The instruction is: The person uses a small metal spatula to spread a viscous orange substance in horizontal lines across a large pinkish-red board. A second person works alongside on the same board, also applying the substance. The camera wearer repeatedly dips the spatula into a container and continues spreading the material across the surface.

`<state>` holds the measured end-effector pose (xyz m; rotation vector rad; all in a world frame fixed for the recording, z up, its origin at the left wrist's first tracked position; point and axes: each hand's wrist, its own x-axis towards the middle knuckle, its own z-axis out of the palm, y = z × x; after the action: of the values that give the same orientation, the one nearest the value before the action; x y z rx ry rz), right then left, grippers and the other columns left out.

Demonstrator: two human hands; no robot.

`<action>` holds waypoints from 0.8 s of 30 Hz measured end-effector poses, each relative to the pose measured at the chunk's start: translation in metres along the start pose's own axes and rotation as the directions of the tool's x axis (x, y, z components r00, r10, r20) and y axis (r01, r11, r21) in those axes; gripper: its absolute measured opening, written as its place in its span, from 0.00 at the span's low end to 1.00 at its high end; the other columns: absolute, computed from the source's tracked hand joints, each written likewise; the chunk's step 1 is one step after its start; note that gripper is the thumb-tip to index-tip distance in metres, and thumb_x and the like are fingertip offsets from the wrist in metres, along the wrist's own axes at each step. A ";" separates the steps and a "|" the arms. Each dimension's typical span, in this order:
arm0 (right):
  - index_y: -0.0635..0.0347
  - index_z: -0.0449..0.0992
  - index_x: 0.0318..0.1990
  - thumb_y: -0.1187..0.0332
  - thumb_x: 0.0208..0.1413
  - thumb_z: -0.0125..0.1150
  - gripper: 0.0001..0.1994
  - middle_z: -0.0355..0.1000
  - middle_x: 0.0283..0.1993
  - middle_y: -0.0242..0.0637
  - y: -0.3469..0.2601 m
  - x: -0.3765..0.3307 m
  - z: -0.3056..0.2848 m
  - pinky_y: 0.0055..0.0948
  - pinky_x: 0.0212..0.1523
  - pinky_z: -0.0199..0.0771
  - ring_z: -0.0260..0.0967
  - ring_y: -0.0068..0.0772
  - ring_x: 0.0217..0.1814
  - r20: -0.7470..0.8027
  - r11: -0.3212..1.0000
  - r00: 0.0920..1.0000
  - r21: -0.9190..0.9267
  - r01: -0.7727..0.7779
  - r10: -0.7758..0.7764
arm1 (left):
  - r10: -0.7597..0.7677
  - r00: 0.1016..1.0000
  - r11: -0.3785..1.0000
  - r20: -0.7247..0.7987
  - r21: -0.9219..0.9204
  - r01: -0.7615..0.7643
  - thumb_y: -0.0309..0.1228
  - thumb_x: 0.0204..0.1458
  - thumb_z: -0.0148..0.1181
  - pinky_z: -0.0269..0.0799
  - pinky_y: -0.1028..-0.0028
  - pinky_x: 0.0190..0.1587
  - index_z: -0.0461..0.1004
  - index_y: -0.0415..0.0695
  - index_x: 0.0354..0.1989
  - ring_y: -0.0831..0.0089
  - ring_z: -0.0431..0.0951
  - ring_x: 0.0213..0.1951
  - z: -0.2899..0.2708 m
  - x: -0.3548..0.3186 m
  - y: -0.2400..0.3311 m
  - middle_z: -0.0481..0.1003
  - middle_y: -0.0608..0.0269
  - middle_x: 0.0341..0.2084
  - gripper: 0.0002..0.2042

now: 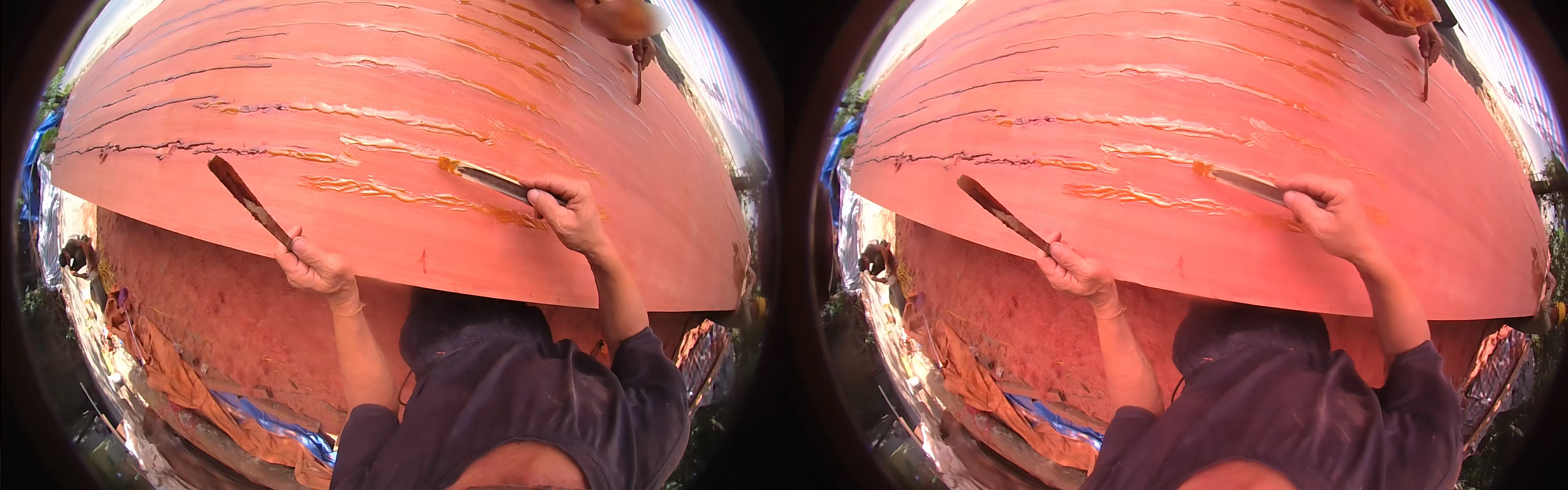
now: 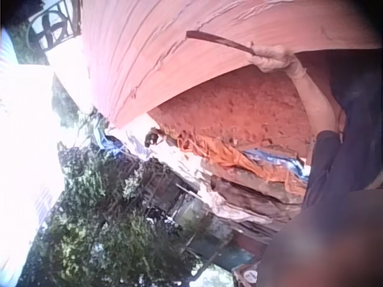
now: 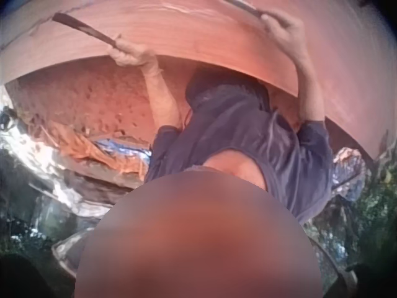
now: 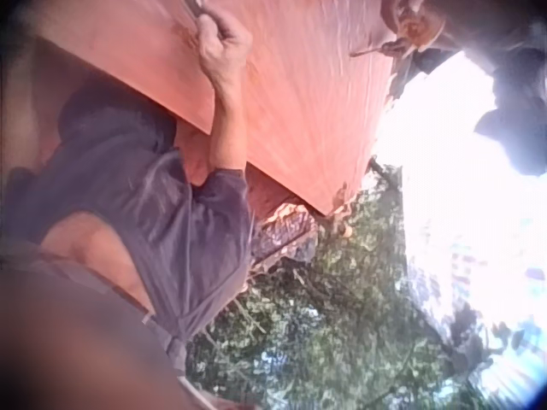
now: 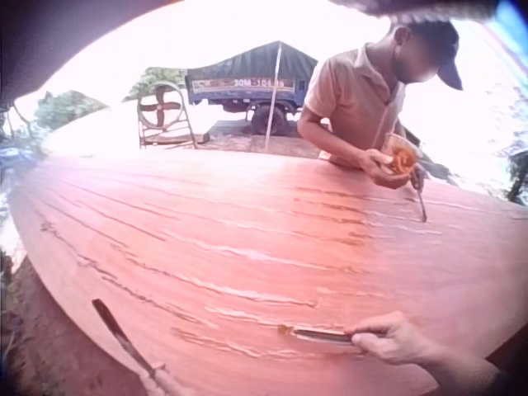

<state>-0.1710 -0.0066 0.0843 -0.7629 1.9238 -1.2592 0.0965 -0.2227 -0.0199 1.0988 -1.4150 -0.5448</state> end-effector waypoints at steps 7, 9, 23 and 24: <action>0.69 0.82 0.48 0.74 0.63 0.60 0.11 0.74 0.29 0.26 0.020 -0.024 -0.022 0.21 0.31 0.68 0.67 0.14 0.30 -0.082 0.999 0.997 -0.040 -0.009 0.005 | -0.072 0.997 0.996 0.017 -0.056 0.073 0.32 0.69 0.45 0.69 0.73 0.36 0.73 0.32 0.40 0.73 0.70 0.32 -0.001 -0.001 -0.005 0.73 0.60 0.31 0.14; 0.68 0.82 0.48 0.74 0.63 0.60 0.11 0.73 0.29 0.24 0.023 -0.020 -0.020 0.20 0.30 0.66 0.65 0.13 0.30 -0.081 0.999 0.997 -0.031 -0.023 0.020 | -0.061 0.997 0.997 0.038 -0.051 0.063 0.33 0.69 0.45 0.69 0.73 0.37 0.73 0.32 0.40 0.73 0.70 0.33 -0.002 -0.001 -0.005 0.73 0.60 0.32 0.15; 0.68 0.83 0.47 0.72 0.62 0.61 0.11 0.69 0.28 0.19 0.015 0.014 0.012 0.19 0.29 0.61 0.60 0.10 0.29 -0.007 0.997 0.999 0.070 -0.042 0.043 | -0.029 0.999 0.999 0.031 -0.028 0.030 0.33 0.69 0.44 0.58 0.80 0.30 0.72 0.34 0.40 0.82 0.60 0.27 -0.001 0.001 0.001 0.64 0.72 0.26 0.14; 0.68 0.83 0.47 0.72 0.62 0.61 0.11 0.69 0.28 0.19 0.013 0.017 0.014 0.19 0.29 0.61 0.60 0.10 0.29 -0.002 0.997 0.999 0.072 -0.038 0.038 | -0.063 0.997 0.998 0.037 -0.024 0.064 0.32 0.69 0.44 0.63 0.77 0.33 0.72 0.33 0.40 0.78 0.65 0.29 -0.002 0.000 0.001 0.68 0.66 0.28 0.14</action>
<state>-0.1701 -0.0224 0.0642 -0.6847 1.8769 -1.2996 0.0980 -0.2219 -0.0183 1.1217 -1.4048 -0.6293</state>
